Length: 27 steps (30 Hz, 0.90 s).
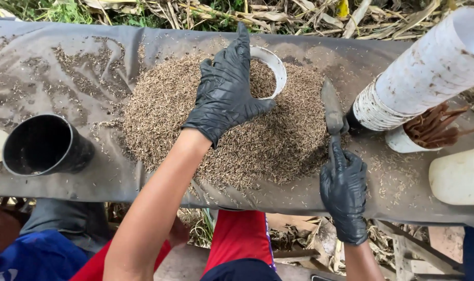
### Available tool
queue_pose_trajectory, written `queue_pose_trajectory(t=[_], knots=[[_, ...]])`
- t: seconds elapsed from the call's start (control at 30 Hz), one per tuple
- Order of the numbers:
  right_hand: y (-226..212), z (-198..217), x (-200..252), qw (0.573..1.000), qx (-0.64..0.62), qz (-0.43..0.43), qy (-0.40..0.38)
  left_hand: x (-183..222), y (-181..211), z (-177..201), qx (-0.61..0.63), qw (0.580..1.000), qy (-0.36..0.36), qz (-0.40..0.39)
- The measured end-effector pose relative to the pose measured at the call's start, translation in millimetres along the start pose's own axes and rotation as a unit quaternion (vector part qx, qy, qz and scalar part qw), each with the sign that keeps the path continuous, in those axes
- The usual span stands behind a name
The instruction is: Mixing potting substrate and planting plant cuttings into plastic cups using a trowel.
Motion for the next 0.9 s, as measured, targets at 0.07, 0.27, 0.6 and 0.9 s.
queue_pose_trajectory(t=[0.07,0.27,0.6,0.9], knots=[[-1,4,-2,1.0,-0.017,0.024,0.01,-4,1,1,-0.023,1.0,0.005,-0.01],[6,-10,2,0.997,0.069,0.024,0.016,-14,2,5,-0.049,0.996,-0.078,0.016],[2,7,-11,0.996,-0.078,0.034,-0.008,-26,2,12,-0.038,0.989,-0.134,0.042],[-5,20,-12,0.997,-0.041,0.039,-0.051,-35,15,25,-0.026,0.96,-0.27,0.075]])
Point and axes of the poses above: each hand's wrist, its own x-axis away from the middle knuckle, its own z-axis out of the back of the hand, y = z × x, the point moved 1 cm from there along -x, towards the middle knuckle, and after that the axes turned 9 degrees about -z, right-handed, at the moved point
